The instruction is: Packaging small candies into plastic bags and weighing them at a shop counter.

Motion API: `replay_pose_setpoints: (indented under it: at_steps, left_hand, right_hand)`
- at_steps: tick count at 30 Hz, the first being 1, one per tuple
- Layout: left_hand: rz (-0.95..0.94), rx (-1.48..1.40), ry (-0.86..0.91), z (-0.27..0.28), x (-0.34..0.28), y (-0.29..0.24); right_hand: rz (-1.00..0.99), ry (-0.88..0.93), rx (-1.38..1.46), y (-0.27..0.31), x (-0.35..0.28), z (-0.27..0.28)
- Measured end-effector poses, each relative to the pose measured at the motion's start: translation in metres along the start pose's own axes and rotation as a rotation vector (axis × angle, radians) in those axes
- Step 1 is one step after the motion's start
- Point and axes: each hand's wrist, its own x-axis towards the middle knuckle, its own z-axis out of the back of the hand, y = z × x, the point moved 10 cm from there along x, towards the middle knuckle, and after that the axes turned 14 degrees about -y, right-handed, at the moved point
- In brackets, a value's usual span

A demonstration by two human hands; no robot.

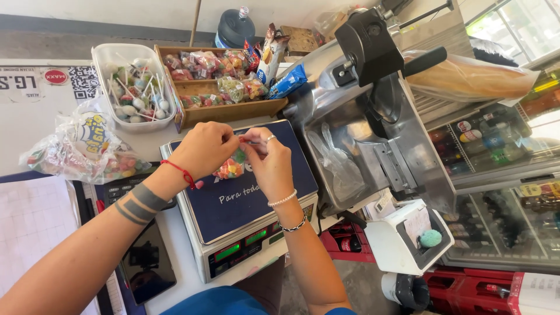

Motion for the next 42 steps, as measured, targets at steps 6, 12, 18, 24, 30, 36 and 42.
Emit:
replay_pose_setpoints:
  at_steps: [6,12,18,24,30,36,42]
  left_hand:
    - [0.003,-0.027,-0.014,0.006,-0.001,-0.002]
    - [0.019,-0.018,-0.018,0.003,0.005,0.011]
    - [0.006,-0.028,-0.004,-0.003,0.003,0.009]
    - [0.006,-0.005,0.004,0.002,0.004,0.010]
    - [0.032,-0.009,-0.007,0.003,0.009,0.028]
    - [0.027,-0.009,0.018,0.002,0.003,0.020]
    - [-0.019,-0.002,0.063,-0.008,-0.006,0.012]
  right_hand:
    - [0.128,0.063,-0.058,0.003,-0.003,-0.010]
    - [0.201,0.172,0.017,-0.018,-0.017,-0.023]
    - [0.212,0.066,0.063,-0.028,-0.023,-0.019]
    - [0.155,-0.040,0.160,-0.033,-0.034,-0.013]
    - [0.196,-0.017,0.096,-0.038,-0.055,-0.019]
    - [0.211,-0.067,0.088,-0.038,-0.055,-0.021]
    - [0.274,-0.119,-0.004,-0.052,-0.045,-0.032]
